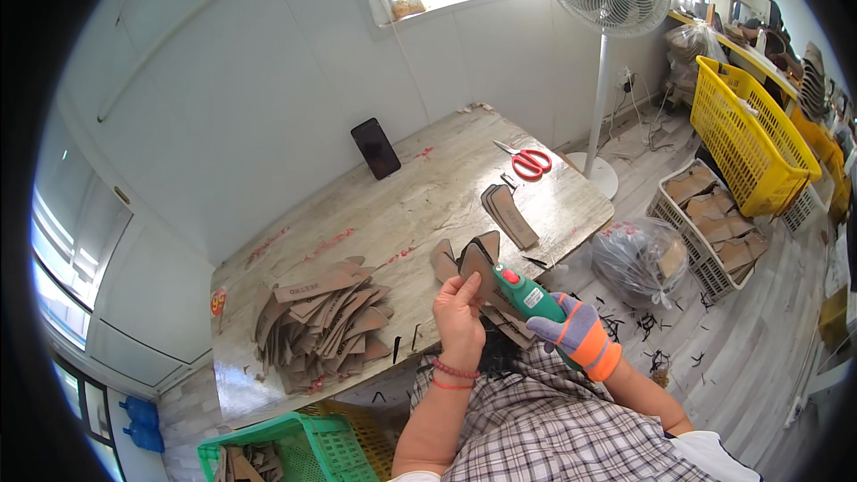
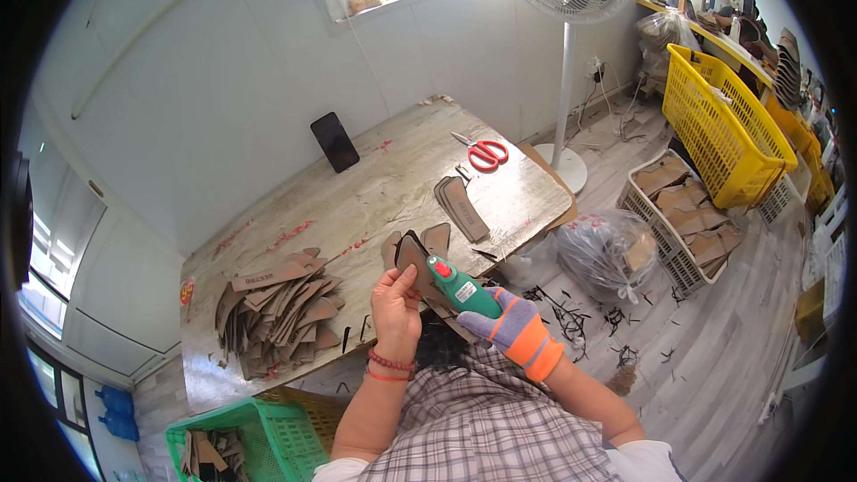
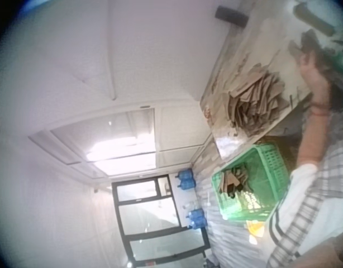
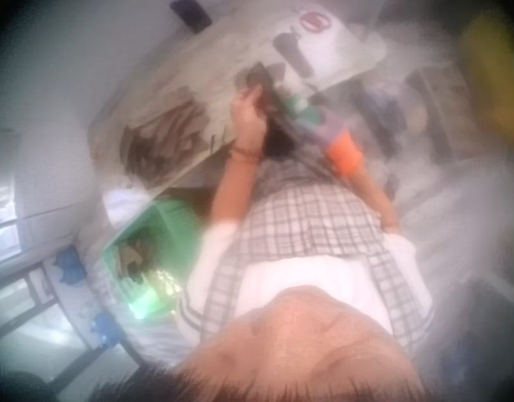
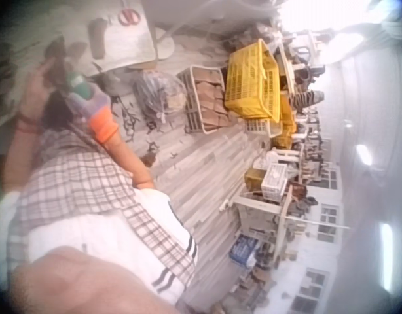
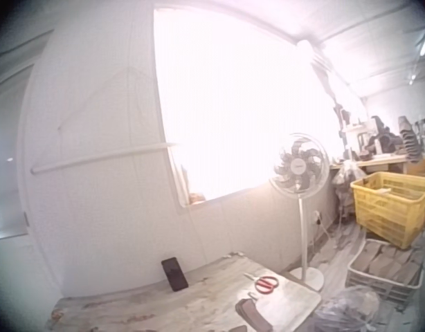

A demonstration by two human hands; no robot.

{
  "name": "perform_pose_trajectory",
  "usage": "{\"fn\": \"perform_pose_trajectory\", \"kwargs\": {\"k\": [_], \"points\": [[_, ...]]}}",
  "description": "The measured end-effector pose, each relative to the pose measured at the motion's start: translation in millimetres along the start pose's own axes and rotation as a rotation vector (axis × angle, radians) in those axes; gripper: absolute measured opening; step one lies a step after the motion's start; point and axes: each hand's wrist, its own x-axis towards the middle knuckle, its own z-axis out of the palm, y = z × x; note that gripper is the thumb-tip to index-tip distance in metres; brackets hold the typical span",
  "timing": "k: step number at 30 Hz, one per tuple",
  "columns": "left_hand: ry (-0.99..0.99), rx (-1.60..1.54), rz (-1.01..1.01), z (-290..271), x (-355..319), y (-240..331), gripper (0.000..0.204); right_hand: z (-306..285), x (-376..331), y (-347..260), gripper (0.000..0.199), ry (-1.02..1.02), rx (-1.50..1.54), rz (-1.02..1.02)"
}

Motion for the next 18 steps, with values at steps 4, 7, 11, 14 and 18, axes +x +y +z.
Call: {"fn": "perform_pose_trajectory", "kwargs": {"k": [4, 7, 11, 14, 18], "points": [[-0.024, 0.066, -0.012, 2, -8, -4, 0.011, -1, 1, -1, 0.046, -0.005, 0.022, -0.022], [-0.028, 0.118, -0.026, -1, -11, -5, 0.009, -3, 0, -2, 0.045, -0.011, 0.018, -0.018], [-0.043, 0.206, 0.010, 0, -17, 4, 0.006, -6, -1, -8, 0.038, -0.039, 0.019, 0.018], [-0.068, 0.277, 0.081, -13, -11, 5, 0.009, -10, -3, -8, 0.037, -0.050, -0.021, 0.015], [-0.086, 0.291, 0.088, -11, -11, 18, 0.008, -13, -6, -12, 0.037, -0.089, -0.038, 0.021]]}}
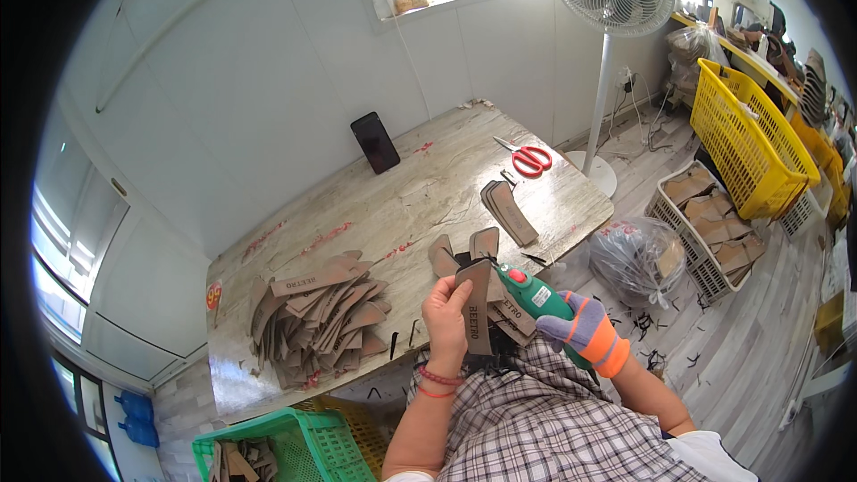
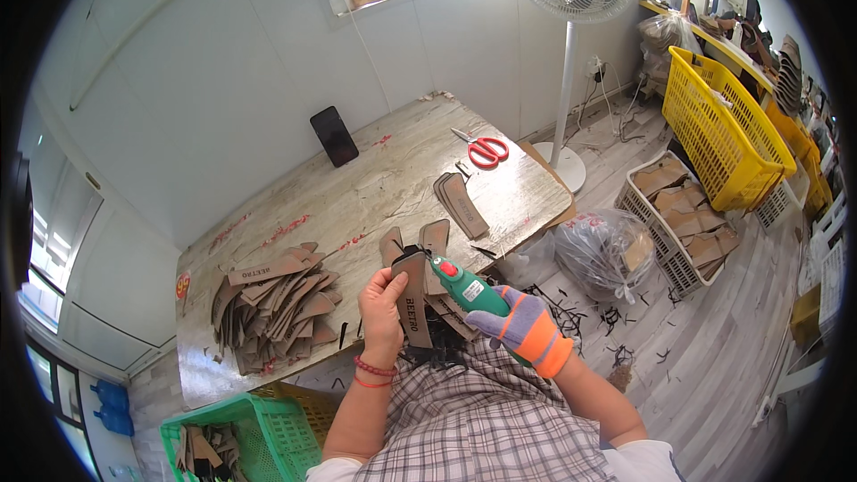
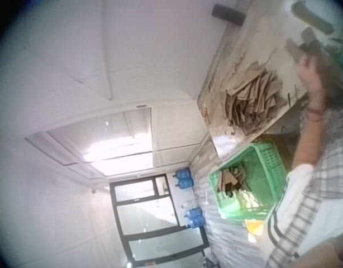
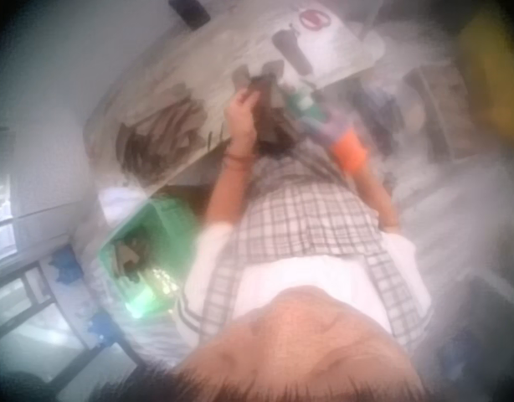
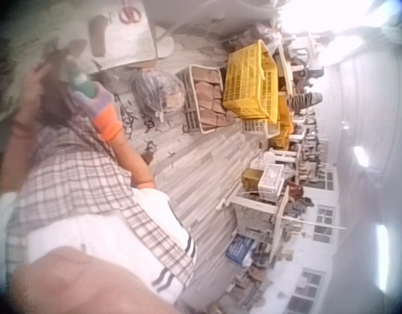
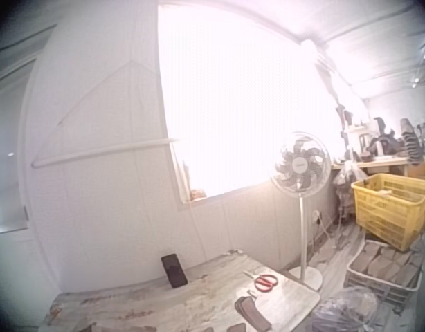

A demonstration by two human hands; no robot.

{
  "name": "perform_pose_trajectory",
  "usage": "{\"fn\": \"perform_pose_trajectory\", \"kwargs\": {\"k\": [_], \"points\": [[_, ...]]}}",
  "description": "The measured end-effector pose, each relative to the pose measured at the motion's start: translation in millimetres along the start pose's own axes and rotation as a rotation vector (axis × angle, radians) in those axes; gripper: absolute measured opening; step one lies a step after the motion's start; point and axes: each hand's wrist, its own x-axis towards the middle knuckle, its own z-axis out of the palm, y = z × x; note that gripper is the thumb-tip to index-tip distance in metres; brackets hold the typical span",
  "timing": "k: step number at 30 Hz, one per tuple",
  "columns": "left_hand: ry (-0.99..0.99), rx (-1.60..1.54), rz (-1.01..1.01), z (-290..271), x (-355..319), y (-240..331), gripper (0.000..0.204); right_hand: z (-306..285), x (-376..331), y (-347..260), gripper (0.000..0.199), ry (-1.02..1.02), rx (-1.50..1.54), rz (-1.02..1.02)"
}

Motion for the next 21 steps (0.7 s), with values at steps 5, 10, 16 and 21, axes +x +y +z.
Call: {"fn": "perform_pose_trajectory", "kwargs": {"k": [5, 10, 16, 21], "points": [[-0.097, 0.092, 0.039, -8, 5, 8, 0.009, -1, -4, -5, 0.037, -0.020, -0.013, 0.022], [-0.162, 0.218, 0.057, -13, 8, 24, 0.008, -6, -4, -2, 0.041, -0.045, -0.061, 0.009], [-0.207, 0.317, 0.066, -23, 11, 37, 0.008, -8, -6, -3, 0.049, -0.060, -0.146, -0.028], [-0.247, 0.410, 0.084, -27, 15, 49, 0.009, -11, -7, -6, 0.057, -0.075, -0.202, 0.001]]}}
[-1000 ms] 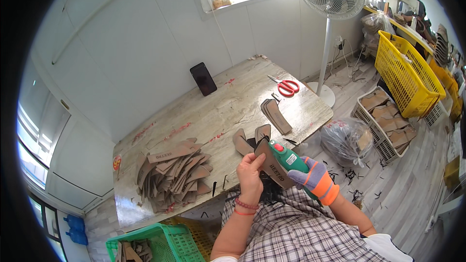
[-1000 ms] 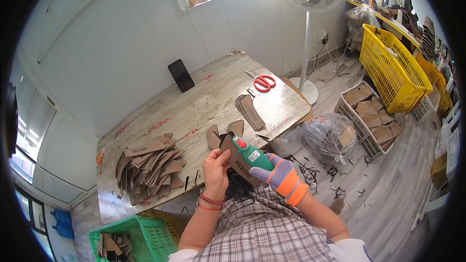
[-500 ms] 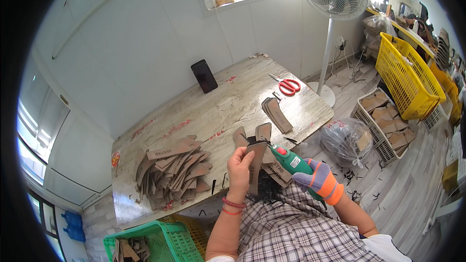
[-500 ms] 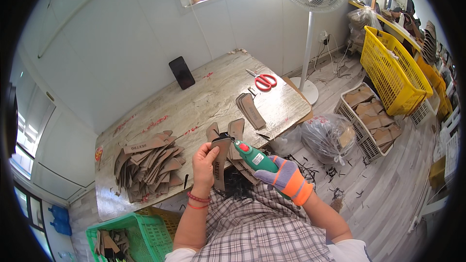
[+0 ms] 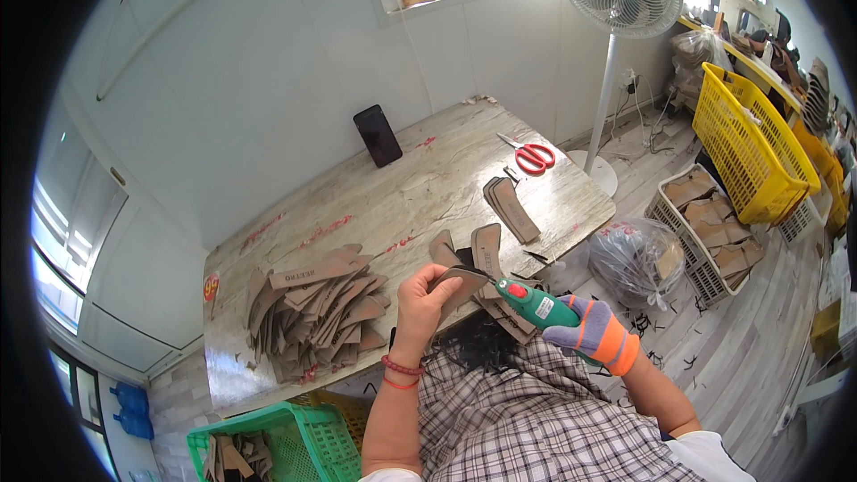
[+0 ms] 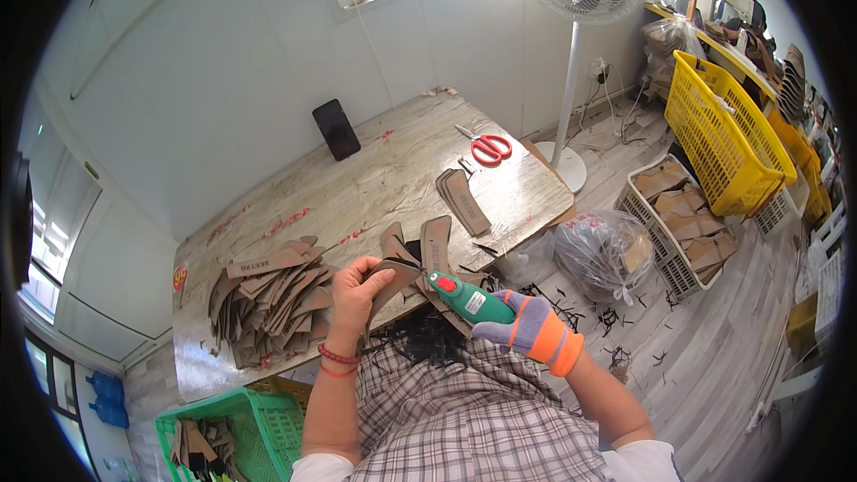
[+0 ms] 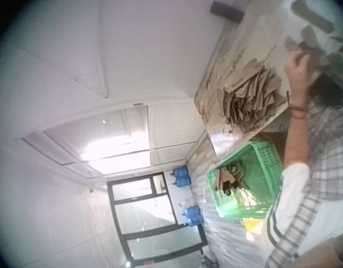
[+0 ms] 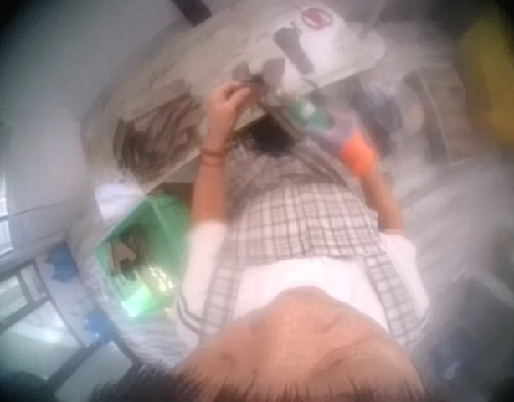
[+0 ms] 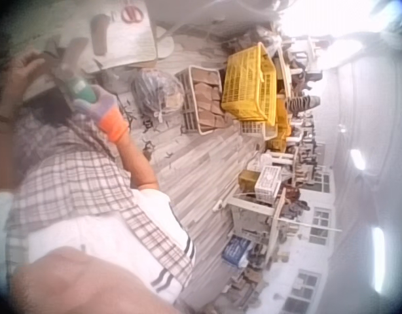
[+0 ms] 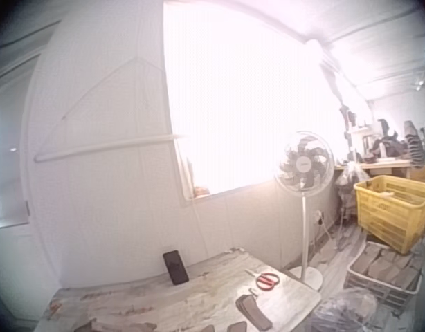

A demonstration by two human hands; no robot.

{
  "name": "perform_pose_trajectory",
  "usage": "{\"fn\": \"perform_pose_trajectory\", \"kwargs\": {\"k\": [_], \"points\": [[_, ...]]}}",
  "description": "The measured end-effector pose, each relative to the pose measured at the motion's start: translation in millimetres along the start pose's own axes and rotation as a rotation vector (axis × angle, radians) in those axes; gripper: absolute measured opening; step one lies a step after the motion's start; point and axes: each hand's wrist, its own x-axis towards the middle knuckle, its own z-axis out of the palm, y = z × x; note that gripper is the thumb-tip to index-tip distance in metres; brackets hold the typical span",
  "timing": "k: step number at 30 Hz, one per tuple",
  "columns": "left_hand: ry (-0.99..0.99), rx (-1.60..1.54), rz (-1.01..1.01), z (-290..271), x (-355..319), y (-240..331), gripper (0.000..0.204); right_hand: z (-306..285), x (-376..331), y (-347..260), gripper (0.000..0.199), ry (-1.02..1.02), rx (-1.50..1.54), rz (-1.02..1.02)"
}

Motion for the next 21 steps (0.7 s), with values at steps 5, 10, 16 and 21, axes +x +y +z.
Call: {"fn": "perform_pose_trajectory", "kwargs": {"k": [5, 10, 16, 21], "points": [[-0.057, 0.089, 0.008, -6, 2, 6, 0.010, -5, 1, 1, 0.061, -0.030, -0.074, -0.004], [-0.110, 0.133, 0.029, -11, 4, 5, 0.007, -9, 2, 4, 0.061, -0.029, -0.192, -0.048], [-0.150, 0.259, 0.061, -10, 4, 7, 0.008, -7, 0, -4, 0.053, -0.060, -0.164, -0.038], [-0.207, 0.270, 0.006, -4, 3, 12, 0.010, -6, 2, -1, 0.055, -0.054, -0.182, -0.080]]}}
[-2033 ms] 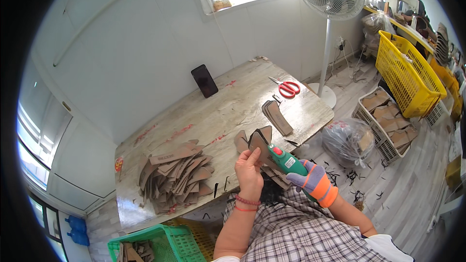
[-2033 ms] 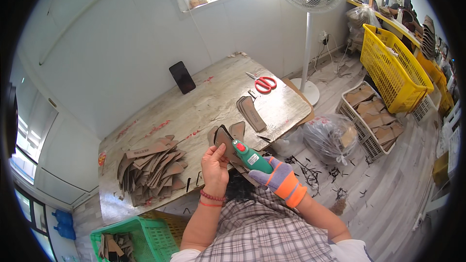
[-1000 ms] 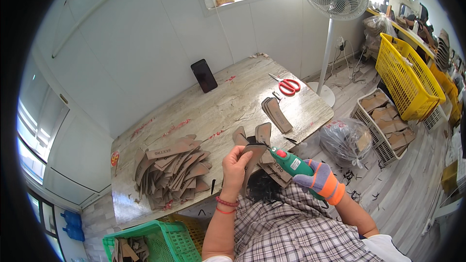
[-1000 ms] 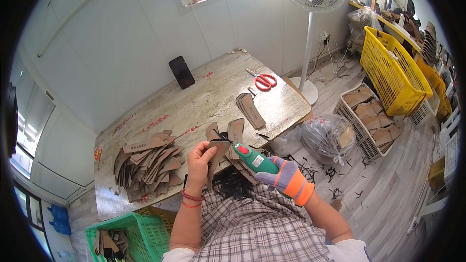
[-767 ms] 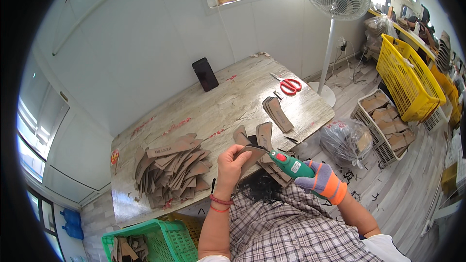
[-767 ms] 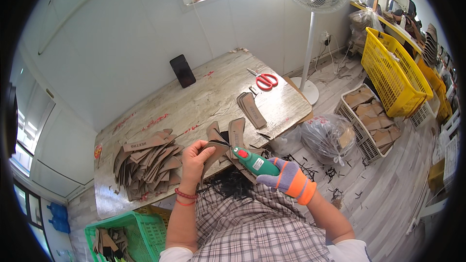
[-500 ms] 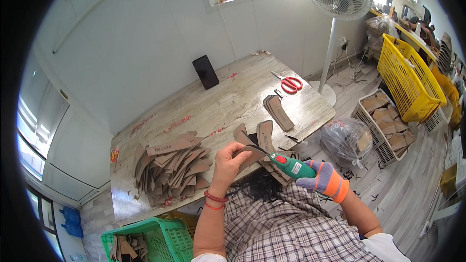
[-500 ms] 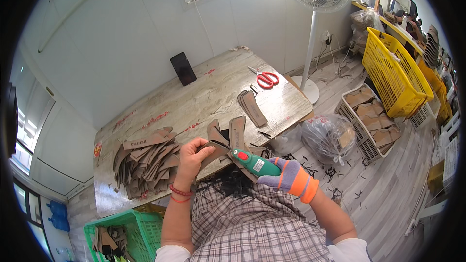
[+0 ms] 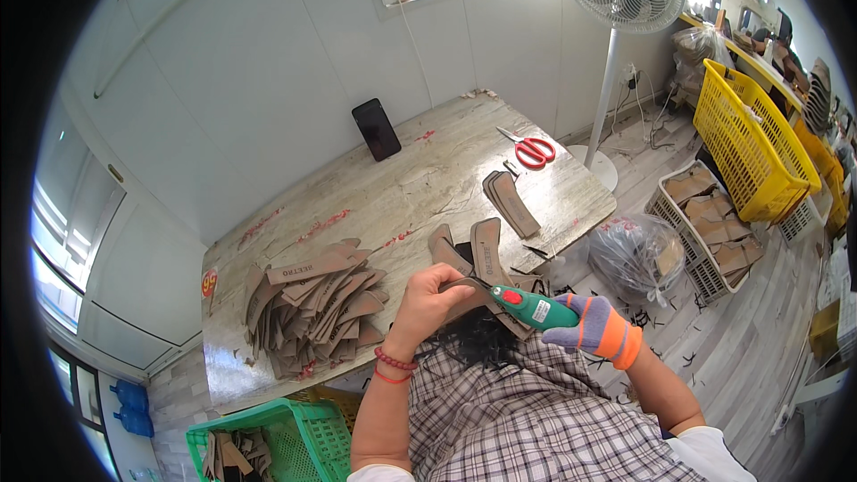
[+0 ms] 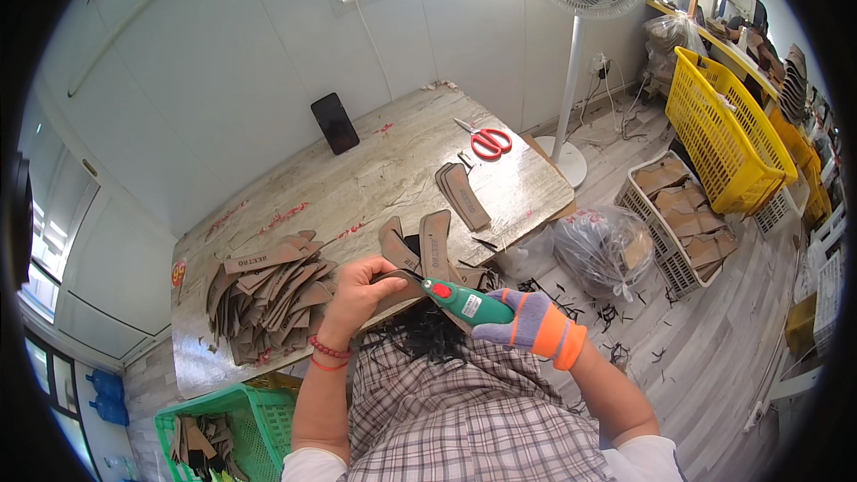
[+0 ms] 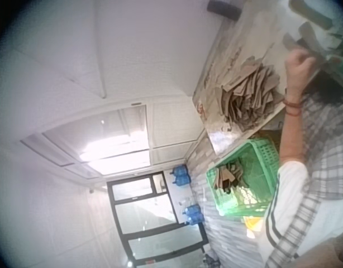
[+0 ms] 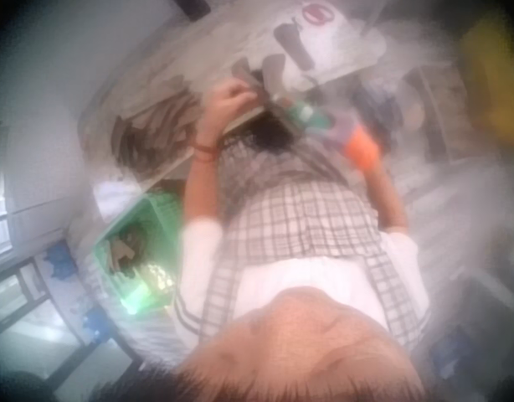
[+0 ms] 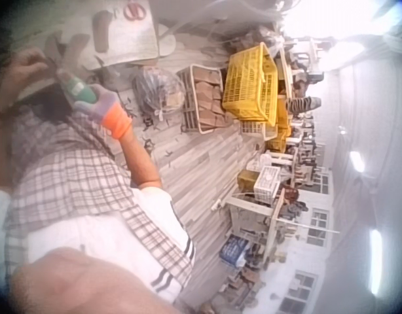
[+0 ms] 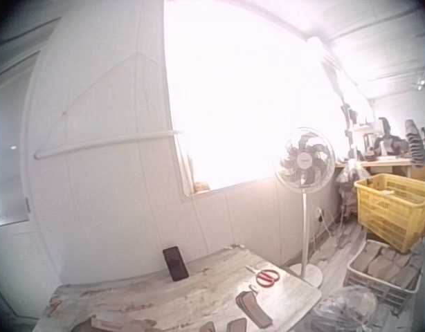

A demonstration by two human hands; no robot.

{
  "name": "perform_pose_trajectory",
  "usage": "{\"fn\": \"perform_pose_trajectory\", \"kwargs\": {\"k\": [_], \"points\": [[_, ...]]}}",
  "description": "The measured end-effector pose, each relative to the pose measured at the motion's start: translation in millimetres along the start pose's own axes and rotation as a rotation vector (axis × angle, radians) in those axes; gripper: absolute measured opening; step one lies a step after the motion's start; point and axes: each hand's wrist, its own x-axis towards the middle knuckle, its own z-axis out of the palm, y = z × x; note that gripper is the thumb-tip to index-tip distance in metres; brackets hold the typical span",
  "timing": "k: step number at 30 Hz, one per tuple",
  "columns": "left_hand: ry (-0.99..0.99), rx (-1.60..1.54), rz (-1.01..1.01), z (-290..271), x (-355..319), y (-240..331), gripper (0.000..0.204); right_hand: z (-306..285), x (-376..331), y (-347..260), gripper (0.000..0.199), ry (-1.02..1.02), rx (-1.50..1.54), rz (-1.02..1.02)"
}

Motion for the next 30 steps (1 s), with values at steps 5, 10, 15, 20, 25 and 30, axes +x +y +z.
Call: {"fn": "perform_pose_trajectory", "kwargs": {"k": [5, 10, 15, 20, 25, 30], "points": [[-0.095, -0.027, -0.093, 6, 1, 0, 0.009, 2, 2, -9, 0.055, 0.003, -0.015, 0.036], [0.057, -0.068, -0.038, 2, 16, -24, 0.009, 9, 10, -8, 0.056, 0.024, 0.126, 0.069], [0.787, -0.448, 0.003, -38, 32, -41, 0.011, 14, 5, -2, 0.043, 0.087, 0.244, 0.080], [0.717, -1.159, -0.383, -3, -5, -104, 0.011, 28, 11, 30, 0.049, 0.115, 0.235, 0.059], [0.469, -1.095, -0.286, 43, -14, -76, 0.006, 33, 8, 17, 0.045, 0.092, 0.154, 0.142], [0.456, -0.922, -0.170, 52, -11, -60, 0.003, 37, 7, 9, 0.053, 0.109, 0.123, 0.156]]}}
